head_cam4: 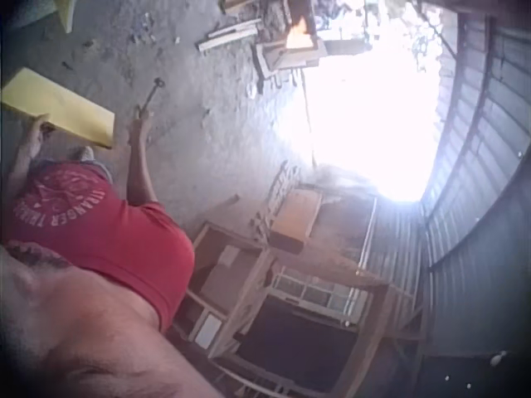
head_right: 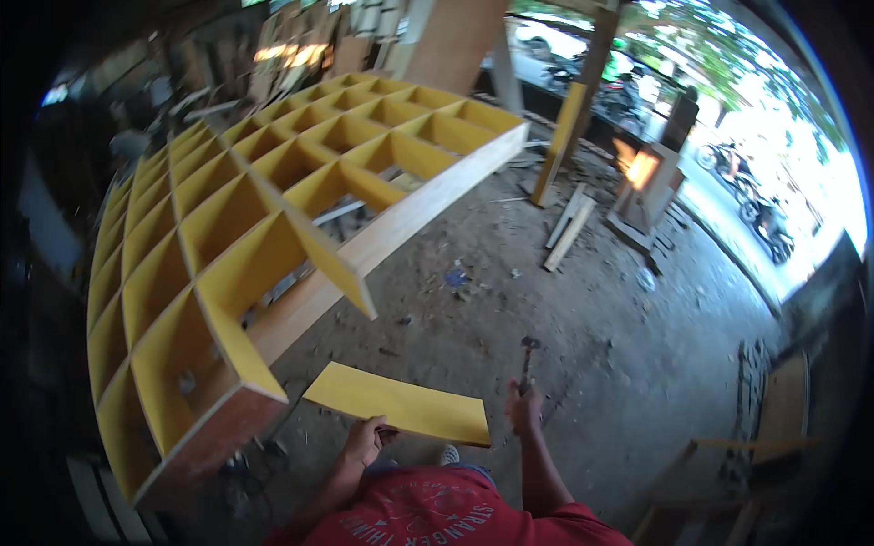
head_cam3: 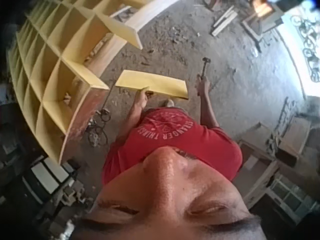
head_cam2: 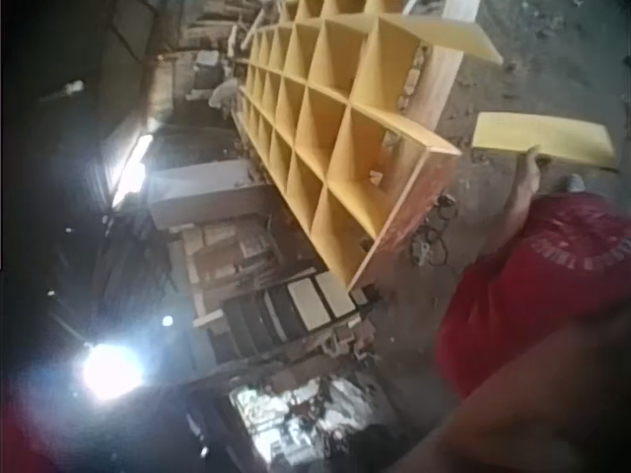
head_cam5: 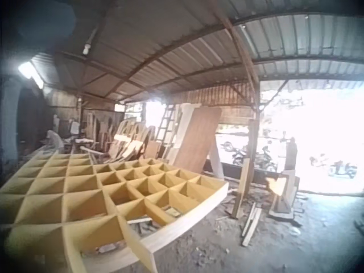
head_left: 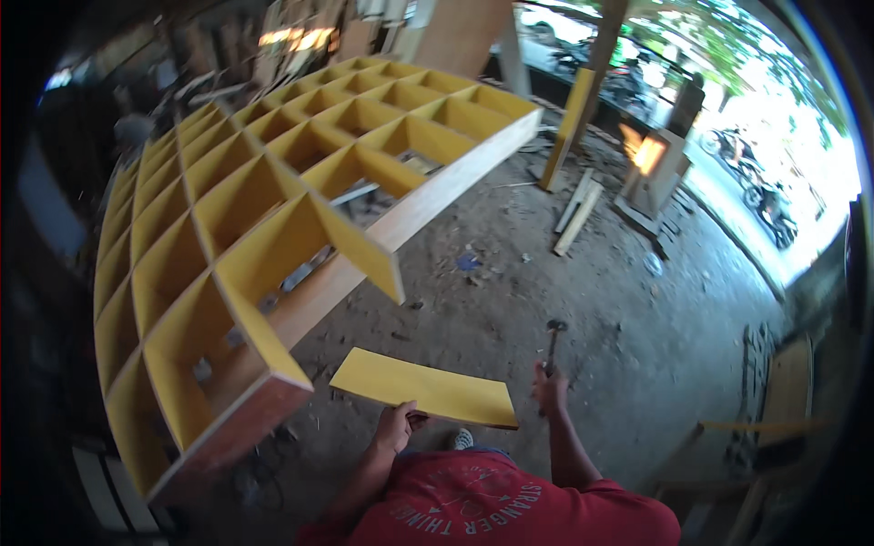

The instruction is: The person fits a wooden board into the slots of a large yellow wooden grid structure. They use a pencil and a square ruler to mark a line on the board and tap the wood into position using a hammer.

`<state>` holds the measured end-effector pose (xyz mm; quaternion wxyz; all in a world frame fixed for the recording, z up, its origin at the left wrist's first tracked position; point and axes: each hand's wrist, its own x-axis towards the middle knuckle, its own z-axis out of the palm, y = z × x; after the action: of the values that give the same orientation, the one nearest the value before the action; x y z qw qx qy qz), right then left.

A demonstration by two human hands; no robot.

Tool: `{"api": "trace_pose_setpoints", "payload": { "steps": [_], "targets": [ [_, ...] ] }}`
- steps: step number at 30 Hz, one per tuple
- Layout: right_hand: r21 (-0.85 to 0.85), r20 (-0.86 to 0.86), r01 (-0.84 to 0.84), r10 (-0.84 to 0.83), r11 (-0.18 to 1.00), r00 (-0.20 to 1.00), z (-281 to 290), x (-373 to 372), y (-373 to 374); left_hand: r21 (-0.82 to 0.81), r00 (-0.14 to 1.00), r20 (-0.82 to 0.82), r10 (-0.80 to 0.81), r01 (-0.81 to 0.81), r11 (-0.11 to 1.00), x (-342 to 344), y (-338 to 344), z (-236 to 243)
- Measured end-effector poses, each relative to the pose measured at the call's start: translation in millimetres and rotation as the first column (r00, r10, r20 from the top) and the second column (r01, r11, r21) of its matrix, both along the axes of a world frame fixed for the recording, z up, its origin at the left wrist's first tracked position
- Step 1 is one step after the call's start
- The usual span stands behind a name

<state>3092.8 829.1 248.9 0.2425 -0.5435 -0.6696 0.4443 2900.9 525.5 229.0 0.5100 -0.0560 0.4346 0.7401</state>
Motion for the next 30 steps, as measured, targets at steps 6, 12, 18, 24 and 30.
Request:
{"api": "trace_pose_setpoints", "payload": {
  "steps": [6,12,18,24,30],
  "targets": [
    [0.46,-0.049,-0.477,0.558,0.749,0.829,139.9,-64.6,59.9,-0.153,0.907,0.102,0.407,-0.39,0.908,0.0,-21.1,-63.0],
    [0.393,0.43,-0.845,0.74,0.363,0.518,287.0,-196.1,-30.6,-0.15,0.81,0.313,0.496,-0.473,0.868,-18.9,-78.9,-123.1],
    [0.417,0.53,-0.834,0.842,-0.361,-0.1,356.0,-338.3,-215.1,-0.223,0.77,0.299,0.563,-0.517,0.826,-34.2,-142.3,-206.9],
    [0.042,0.856,-0.656,0.365,-0.754,-0.365,316.0,-409.1,-346.4,-0.265,0.692,0.344,0.635,-0.577,0.772,-61.9,-184.1,-187.2],
    [-0.259,0.795,-0.473,0.092,-0.842,-0.6,278.2,-436.4,-397.1,-0.245,0.667,0.39,0.635,-0.589,0.77,-59.3,-218.6,-191.0]
  ]
}}
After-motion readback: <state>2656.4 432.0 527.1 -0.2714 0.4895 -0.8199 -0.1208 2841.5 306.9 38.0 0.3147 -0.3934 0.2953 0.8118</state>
